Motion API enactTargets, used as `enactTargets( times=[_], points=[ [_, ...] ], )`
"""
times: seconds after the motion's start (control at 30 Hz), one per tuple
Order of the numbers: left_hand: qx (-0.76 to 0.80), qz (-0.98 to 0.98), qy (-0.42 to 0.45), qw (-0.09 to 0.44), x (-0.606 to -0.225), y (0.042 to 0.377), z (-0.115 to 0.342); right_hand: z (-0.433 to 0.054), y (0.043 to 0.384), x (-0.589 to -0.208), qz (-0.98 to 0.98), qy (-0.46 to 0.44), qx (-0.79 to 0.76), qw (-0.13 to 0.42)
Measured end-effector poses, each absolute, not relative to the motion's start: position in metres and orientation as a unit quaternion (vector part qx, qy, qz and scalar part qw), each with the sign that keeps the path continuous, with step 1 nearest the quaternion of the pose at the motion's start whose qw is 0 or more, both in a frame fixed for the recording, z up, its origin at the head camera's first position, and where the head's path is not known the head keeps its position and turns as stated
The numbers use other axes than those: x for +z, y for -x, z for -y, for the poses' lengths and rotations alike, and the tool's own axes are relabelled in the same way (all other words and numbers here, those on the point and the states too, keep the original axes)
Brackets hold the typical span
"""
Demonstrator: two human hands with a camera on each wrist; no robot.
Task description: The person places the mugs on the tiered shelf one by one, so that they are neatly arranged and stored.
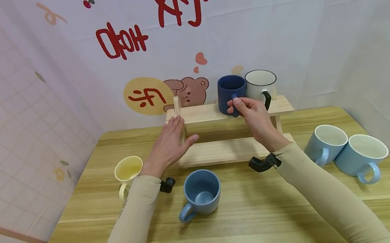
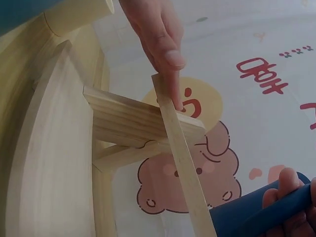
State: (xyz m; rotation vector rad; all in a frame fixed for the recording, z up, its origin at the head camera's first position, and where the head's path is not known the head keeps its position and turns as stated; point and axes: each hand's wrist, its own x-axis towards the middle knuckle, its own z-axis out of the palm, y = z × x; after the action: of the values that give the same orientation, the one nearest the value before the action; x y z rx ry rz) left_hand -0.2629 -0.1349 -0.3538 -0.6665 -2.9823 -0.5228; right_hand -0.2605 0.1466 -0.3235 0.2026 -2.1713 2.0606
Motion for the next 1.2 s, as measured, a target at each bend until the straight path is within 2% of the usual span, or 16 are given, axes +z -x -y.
enactTargets(
  times=[0.63, 0.9, 1.2],
  points=[
    [-0.169, 0.963, 0.210, 0.021, -0.352, 0.262, 0.134, -0.146, 0.267, -0.322, 0.771, -0.070, 0.627, 0.085],
    [-0.153, 0.966, 0.209, 0.012, -0.356, 0.261, 0.133, -0.159, 0.249, -0.336, 0.806, -0.098, 0.578, 0.086],
    [-0.144, 0.961, 0.230, 0.048, -0.340, 0.248, 0.136, -0.180, 0.221, -0.345, 0.858, -0.168, 0.468, 0.126]
  ],
)
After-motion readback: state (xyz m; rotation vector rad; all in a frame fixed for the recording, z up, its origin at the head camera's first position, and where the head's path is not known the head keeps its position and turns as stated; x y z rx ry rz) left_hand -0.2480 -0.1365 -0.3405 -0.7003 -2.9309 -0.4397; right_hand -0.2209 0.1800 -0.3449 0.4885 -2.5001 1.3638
